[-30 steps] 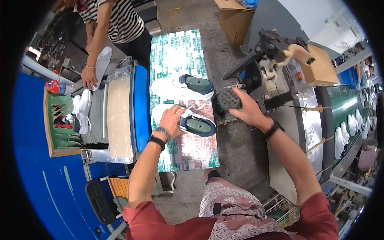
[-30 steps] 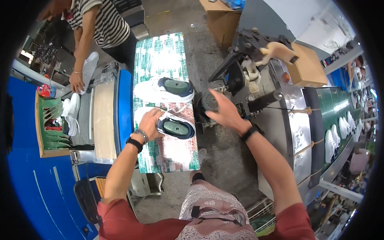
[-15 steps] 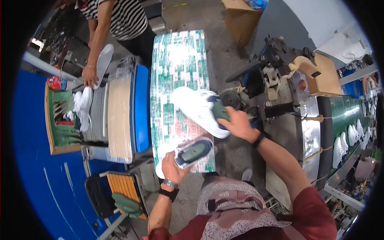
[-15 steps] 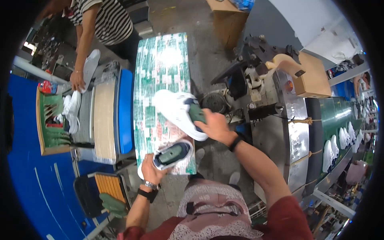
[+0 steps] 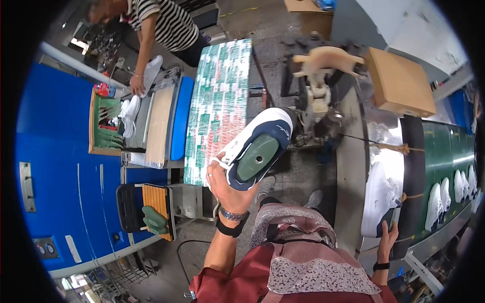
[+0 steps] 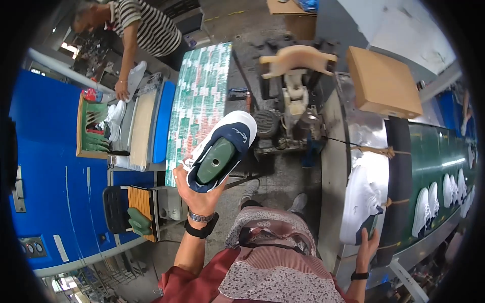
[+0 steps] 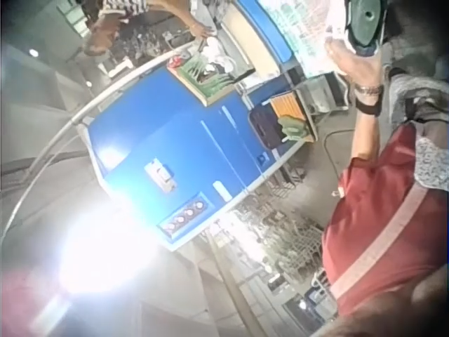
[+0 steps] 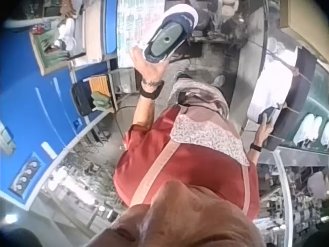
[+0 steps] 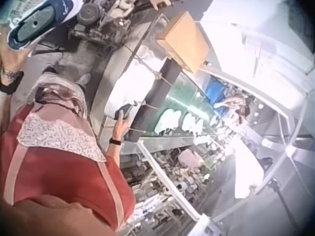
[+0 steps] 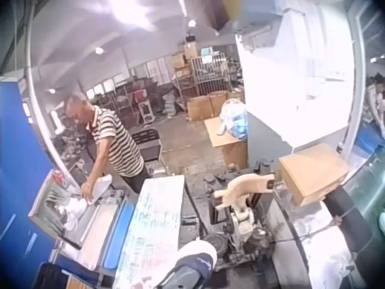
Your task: Processing and inspecting shoes on a factory production line.
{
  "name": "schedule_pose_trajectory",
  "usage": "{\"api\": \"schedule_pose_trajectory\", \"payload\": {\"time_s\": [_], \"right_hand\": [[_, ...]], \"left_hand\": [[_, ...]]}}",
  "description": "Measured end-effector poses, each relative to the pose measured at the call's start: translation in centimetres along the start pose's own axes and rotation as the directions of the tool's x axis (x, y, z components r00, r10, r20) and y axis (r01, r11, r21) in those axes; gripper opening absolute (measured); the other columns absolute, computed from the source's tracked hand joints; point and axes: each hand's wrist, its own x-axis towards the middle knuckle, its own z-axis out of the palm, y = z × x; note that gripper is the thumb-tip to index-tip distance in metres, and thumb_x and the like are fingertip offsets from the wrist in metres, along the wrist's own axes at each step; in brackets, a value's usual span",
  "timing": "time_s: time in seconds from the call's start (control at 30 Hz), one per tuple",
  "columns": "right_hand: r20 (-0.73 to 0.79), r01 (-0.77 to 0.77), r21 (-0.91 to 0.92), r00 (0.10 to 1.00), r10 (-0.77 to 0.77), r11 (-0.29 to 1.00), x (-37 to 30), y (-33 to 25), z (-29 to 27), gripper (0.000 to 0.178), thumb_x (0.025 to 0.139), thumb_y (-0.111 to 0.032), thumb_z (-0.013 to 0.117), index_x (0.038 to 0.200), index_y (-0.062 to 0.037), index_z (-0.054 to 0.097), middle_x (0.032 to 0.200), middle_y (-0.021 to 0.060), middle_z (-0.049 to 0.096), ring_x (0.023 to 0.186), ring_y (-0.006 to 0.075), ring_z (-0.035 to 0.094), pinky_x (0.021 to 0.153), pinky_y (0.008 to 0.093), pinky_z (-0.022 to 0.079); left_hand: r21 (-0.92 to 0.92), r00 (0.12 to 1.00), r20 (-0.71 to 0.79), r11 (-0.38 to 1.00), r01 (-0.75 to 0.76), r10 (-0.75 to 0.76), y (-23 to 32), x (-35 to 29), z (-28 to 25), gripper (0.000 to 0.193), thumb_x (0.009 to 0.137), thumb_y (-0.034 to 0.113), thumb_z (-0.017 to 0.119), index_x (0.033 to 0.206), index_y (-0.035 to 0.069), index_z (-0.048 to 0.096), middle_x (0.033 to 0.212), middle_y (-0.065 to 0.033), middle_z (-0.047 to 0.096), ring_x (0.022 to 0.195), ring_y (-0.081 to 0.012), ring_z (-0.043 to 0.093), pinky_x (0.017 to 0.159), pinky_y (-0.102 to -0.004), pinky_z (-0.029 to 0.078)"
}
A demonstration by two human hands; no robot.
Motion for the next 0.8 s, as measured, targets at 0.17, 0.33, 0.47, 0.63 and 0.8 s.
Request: {"api": "schedule_pose_trajectory", "payload": {"time_s": [0.17, 0.33, 0.47, 0.63, 0.8], "right_hand": [[-0.082, -0.003, -0.222, 0.996, -0.016, 0.975, 6.8, 8.1, -3.4, 0.050, 0.095, -0.018, 0.070, 0.135, 0.0071, 0.055, 0.118, 0.0173, 0.068, 0.109, 0.0287, 0.063, 0.099, 0.0362, 0.047], [-0.244, 0.384, 0.065, 0.901, -0.359, 0.921, 8.8, -0.8, 0.4, 0.087, 0.082, -0.004, 0.076, 0.159, 0.0013, 0.034, 0.166, 0.0190, 0.033, 0.150, 0.0314, 0.037, 0.125, 0.0452, 0.028], [0.307, 0.177, 0.799, 0.701, -0.643, 0.574, 6.0, -12.0, 7.8, 0.117, 0.082, -0.042, 0.077, 0.167, -0.0024, 0.006, 0.170, 0.0184, 0.022, 0.156, 0.0331, 0.026, 0.125, 0.0445, 0.023], [0.240, 0.272, 0.695, 0.785, -0.571, 0.666, 7.4, -18.5, 9.6, 0.112, 0.081, -0.027, 0.083, 0.163, 0.0038, 0.014, 0.161, 0.0215, 0.035, 0.148, 0.0307, 0.037, 0.122, 0.0430, 0.029], [0.103, 0.563, 0.468, 0.731, -0.674, 0.681, 11.2, -25.7, 12.9, 0.103, 0.078, -0.027, 0.085, 0.160, 0.0009, 0.029, 0.145, 0.0213, 0.050, 0.134, 0.0329, 0.051, 0.114, 0.0432, 0.039]], "left_hand": [[-0.076, 0.993, 0.117, 0.997, 0.002, 0.007, 8.8, -1.7, 2.0, 0.073, 0.060, 0.025, 0.095, 0.118, 0.000, 0.059, 0.124, -0.0233, 0.062, 0.113, -0.0431, 0.058, 0.097, -0.0511, 0.046], [-0.507, 0.835, 0.535, 0.742, 0.439, -0.129, 13.1, -3.5, 5.9, 0.073, 0.064, 0.020, 0.098, 0.123, -0.003, 0.063, 0.113, -0.0130, 0.072, 0.105, -0.0220, 0.069, 0.092, -0.0364, 0.054], [-0.449, 0.482, 0.858, 0.195, 0.872, -0.177, 16.9, -8.0, 11.9, 0.054, 0.080, 0.023, 0.089, 0.122, -0.004, 0.069, 0.110, -0.0099, 0.076, 0.096, -0.0171, 0.071, 0.084, -0.0328, 0.056], [-0.274, 0.269, 0.961, -0.096, 0.957, -0.061, 17.7, -9.1, 16.2, 0.058, 0.100, 0.036, 0.071, 0.137, -0.007, 0.058, 0.127, -0.0126, 0.069, 0.110, -0.0209, 0.069, 0.092, -0.0346, 0.056], [-0.296, 0.327, 0.945, -0.385, 0.874, 0.016, 16.6, -3.8, 20.3, 0.069, 0.104, 0.053, 0.057, 0.143, -0.003, 0.053, 0.133, -0.0147, 0.067, 0.114, -0.0244, 0.068, 0.098, -0.0368, 0.055]]}}
